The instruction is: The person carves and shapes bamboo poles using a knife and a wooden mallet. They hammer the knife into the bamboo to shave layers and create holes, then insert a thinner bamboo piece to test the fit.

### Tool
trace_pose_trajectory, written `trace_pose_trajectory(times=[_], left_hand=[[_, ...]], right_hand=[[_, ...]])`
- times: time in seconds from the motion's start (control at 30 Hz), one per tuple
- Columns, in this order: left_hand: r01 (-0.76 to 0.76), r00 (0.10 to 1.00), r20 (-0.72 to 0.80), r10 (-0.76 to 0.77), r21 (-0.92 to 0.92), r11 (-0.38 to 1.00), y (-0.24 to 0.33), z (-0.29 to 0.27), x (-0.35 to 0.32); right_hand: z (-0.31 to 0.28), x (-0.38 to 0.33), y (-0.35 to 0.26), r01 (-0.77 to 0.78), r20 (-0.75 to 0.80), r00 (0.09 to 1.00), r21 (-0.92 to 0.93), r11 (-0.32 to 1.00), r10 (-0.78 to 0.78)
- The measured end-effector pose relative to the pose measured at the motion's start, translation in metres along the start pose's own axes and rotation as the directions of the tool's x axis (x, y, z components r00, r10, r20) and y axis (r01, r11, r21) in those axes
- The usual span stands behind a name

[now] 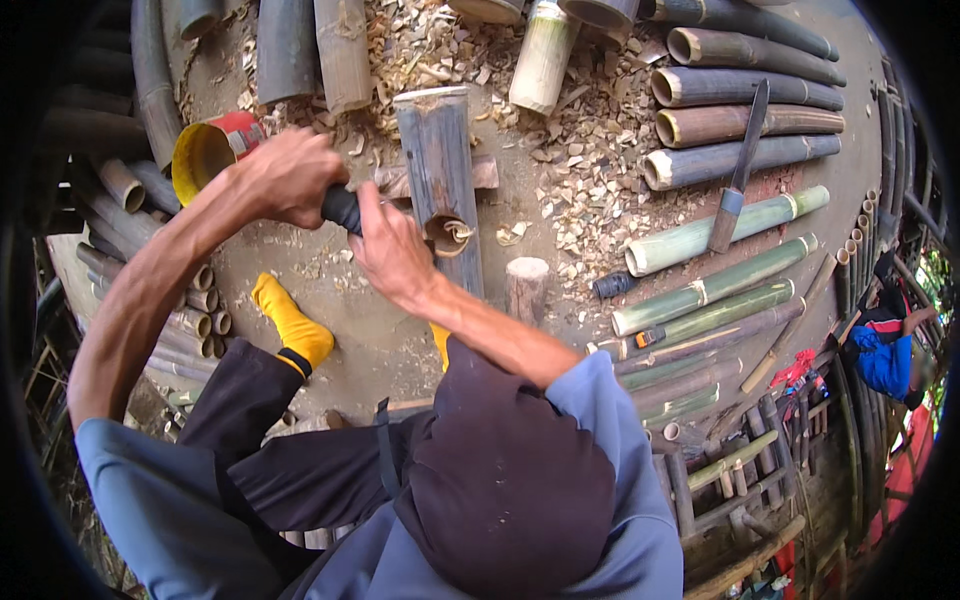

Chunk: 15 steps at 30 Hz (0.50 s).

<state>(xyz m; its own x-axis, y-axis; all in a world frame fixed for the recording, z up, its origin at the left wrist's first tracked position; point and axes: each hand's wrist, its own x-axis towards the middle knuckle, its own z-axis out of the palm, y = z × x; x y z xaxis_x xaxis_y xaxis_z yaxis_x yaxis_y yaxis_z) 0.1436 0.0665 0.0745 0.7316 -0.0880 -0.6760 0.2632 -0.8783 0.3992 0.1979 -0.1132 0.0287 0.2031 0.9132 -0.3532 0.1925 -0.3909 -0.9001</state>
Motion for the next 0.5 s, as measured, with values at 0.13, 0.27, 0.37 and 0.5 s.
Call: trace_pose_trajectory(times=[0.13,0.27,0.37,0.5], left_hand=[[0.218,0.974,0.098,-0.206,-0.665,0.714,0.007,0.115,-0.036],[0.445,0.79,0.38,-0.481,-0.895,0.024,0.135,0.185,-0.052],[0.178,0.621,0.327,-0.713,-0.944,-0.278,0.233,0.18,-0.015],[0.082,0.422,0.167,-0.891,-0.986,-0.146,0.262,0.188,-0.004]], right_hand=[[-0.013,0.008,0.006,0.169,0.675,0.736,-0.253,0.953,0.049],[-0.026,-0.005,0.006,0.619,0.942,0.336,-0.209,0.757,-0.015],[-0.045,-0.022,0.027,0.779,0.994,0.102,-0.108,0.618,0.045],[-0.045,-0.035,0.021,0.789,0.993,0.102,-0.115,0.604,0.056]])
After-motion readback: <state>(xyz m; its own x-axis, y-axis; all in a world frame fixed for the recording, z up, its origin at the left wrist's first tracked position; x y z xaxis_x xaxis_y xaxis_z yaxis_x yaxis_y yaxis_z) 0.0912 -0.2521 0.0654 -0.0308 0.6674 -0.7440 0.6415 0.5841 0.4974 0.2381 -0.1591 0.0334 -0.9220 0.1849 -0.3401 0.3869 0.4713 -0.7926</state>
